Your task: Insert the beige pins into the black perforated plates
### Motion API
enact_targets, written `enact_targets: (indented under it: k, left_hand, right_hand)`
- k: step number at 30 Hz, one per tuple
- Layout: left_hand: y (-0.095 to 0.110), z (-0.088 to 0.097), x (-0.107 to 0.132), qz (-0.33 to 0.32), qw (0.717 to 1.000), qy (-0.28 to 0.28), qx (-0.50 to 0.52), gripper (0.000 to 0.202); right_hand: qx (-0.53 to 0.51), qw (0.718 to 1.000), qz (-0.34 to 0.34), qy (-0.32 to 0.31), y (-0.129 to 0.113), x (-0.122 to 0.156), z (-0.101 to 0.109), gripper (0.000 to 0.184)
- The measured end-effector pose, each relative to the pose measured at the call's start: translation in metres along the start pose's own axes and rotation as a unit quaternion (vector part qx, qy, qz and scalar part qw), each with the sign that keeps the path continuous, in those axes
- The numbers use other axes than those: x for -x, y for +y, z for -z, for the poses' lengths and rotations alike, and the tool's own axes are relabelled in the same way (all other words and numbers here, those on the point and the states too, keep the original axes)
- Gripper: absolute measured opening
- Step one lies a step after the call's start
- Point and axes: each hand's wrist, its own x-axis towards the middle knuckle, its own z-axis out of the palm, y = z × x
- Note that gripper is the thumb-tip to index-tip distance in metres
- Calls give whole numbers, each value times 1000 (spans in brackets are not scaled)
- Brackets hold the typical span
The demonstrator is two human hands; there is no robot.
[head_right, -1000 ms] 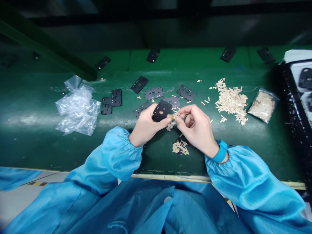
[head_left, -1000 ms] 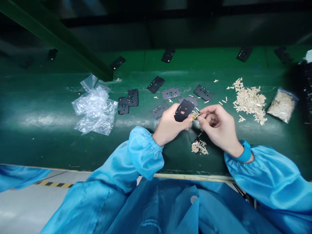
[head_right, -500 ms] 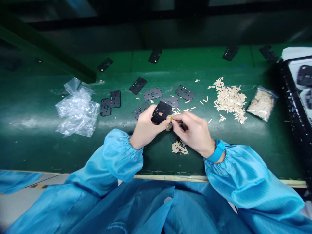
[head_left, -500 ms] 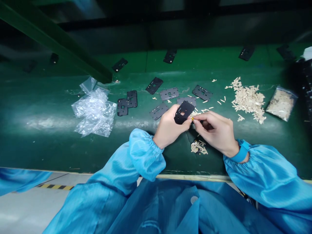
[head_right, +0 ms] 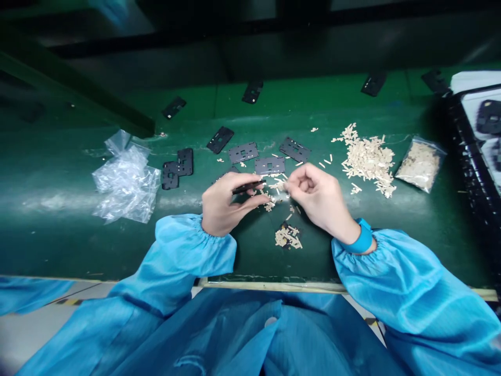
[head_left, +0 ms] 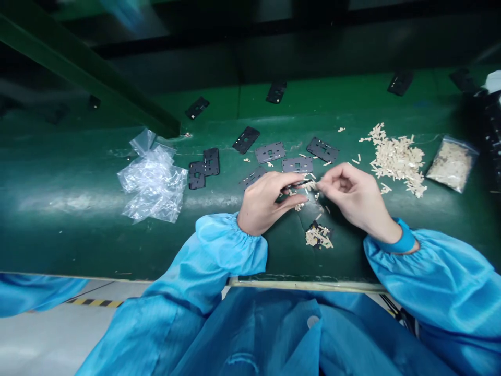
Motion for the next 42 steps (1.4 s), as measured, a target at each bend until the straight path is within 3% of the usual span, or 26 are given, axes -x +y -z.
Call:
enact_targets:
  k: [3,6,11,14,17,20,21,23,26,28,32,42]
  left_hand:
    - [-4,3,-3,-77,996,34,-27,45]
    - [-3,4,-5,-115,992,45,-39,46]
    - [-2,3,-6,-119,992,43,-27,45]
    - [-3,3,-4,-115,992,43,-9,45]
    - [-3,2,-2,-94,995,35,19,45]
    - [0,-2,-2,41,996,13,74,43]
    - [2,-4,-3,116,987,6,110,41]
    - [4,-9,-4,262,941,-10,212,38]
    - [7,-14,-7,364,866,-42,341,34]
    - [8,-15,-8,362,862,-41,353,26]
    - [10,-11,-9,347,891,-12,292,16]
    - [10,-8,-9,313,916,-19,252,17]
  right_hand:
    - [-86,989,-35,-113,-6,3,1,17]
    - [-157,959,-83,-223,-12,6,3,25]
    - [-271,908,-150,-281,-12,8,1,25]
    - [-315,891,-168,-282,-10,10,-3,20]
    - [-322,893,-166,-266,-10,11,-5,19]
    - [-275,934,-128,-189,-11,11,-8,15]
    - [-244,952,-106,-153,-11,12,-9,13]
    - [-177,978,-66,-87,-12,12,-11,12]
    - [-113,992,-40,-33,-11,13,-14,10]
    - [-85,996,-36,-21,-10,14,-16,9]
    - [-53,997,-45,-22,-7,14,-18,8]
    - [-26,998,-49,-40,-7,14,-17,12]
